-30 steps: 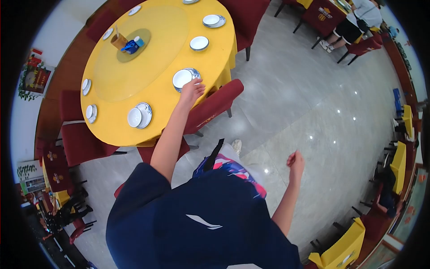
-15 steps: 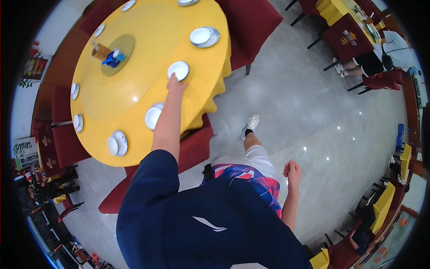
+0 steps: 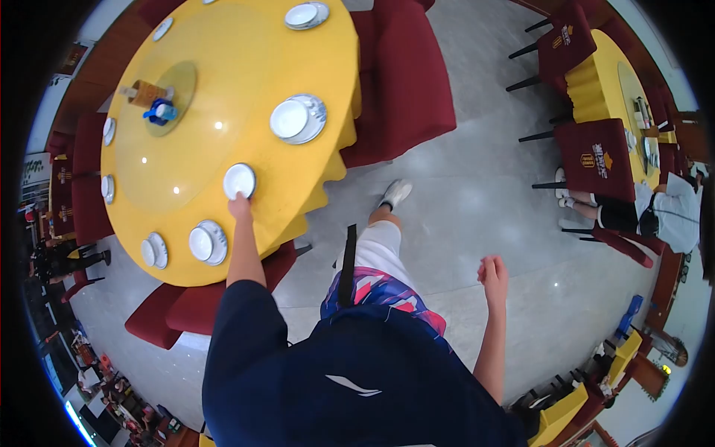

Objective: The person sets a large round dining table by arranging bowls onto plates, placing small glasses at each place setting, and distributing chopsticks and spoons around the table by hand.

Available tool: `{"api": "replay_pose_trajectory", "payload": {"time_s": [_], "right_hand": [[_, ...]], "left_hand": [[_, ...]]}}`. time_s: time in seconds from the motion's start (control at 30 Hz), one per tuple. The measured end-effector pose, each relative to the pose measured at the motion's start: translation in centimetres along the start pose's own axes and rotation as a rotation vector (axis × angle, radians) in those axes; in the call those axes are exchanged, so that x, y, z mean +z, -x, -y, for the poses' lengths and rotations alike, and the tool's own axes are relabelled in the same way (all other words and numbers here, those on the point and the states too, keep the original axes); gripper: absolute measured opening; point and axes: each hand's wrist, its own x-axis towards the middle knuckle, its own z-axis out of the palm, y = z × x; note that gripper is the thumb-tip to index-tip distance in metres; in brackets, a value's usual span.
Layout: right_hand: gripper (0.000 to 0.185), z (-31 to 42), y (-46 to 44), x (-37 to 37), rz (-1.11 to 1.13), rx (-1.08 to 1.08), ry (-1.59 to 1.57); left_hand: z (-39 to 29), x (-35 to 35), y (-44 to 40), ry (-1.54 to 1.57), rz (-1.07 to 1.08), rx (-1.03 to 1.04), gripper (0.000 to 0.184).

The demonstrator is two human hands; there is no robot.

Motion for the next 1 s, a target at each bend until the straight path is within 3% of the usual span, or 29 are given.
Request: {"api": "replay_pose_trajectory", "payload": {"time_s": [0.1,0.23,0.4,0.47,0.5,0.53,0.57,0.6,0.7,0.77,0.83,0.87,0.93,1.0], "right_hand": [[0.021,4.8,-9.1,1.5,0.139,-0.085,0.099],[0.012,12.7,-20.5,5.2,0.351,-0.189,0.088],[0.007,25.4,-29.2,9.4,0.57,-0.283,0.061],[0.006,29.6,-32.3,10.6,0.649,-0.312,0.053],[0.005,31.0,-34.0,10.7,0.601,-0.374,0.042],[0.006,32.4,-35.6,11.3,0.548,-0.436,0.028],[0.006,34.1,-37.0,12.0,0.581,-0.445,0.023],[0.012,35.8,-38.4,12.4,0.639,-0.429,-0.044],[0.026,41.9,-43.2,14.3,0.787,-0.417,-0.093],[0.034,45.0,-47.2,14.1,0.86,-0.4,-0.066],[0.043,49.6,-53.4,14.4,0.874,-0.624,0.027],[0.043,52.3,-56.6,13.8,0.894,-0.636,0.04],[0.046,57.5,-62.1,12.2,1.079,-0.763,0.361],[0.047,62.5,-65.0,10.2,1.105,-0.743,0.476]], "left_hand": [[1.3,0.6,1.1,0.39,0.013,0.074,0.035],[-6.0,2.6,9.9,0.733,0.109,0.003,0.038],[-16.0,9.0,19.4,0.805,0.242,0.03,0.031],[-19.9,14.6,22.1,0.811,0.278,0.023,0.026],[-21.2,17.5,22.9,0.803,0.46,0.075,0.035],[-25.0,21.6,25.8,0.824,0.377,-0.075,0.038],[-27.8,25.4,28.1,0.828,0.458,-0.145,0.041],[-30.0,29.8,29.7,0.964,0.63,-0.069,0.044],[-37.5,41.3,34.4,0.951,0.809,-0.093,0.031],[-41.5,48.0,37.2,0.902,0.766,-0.176,0.03],[-44.2,54.3,39.1,0.892,0.753,-0.135,0.034],[-45.9,57.1,40.1,0.885,0.754,-0.119,0.033],[-49.0,62.0,40.9,0.811,0.793,-0.089,0.031],[-52.4,66.3,41.8,0.788,0.836,-0.083,0.028]]}}
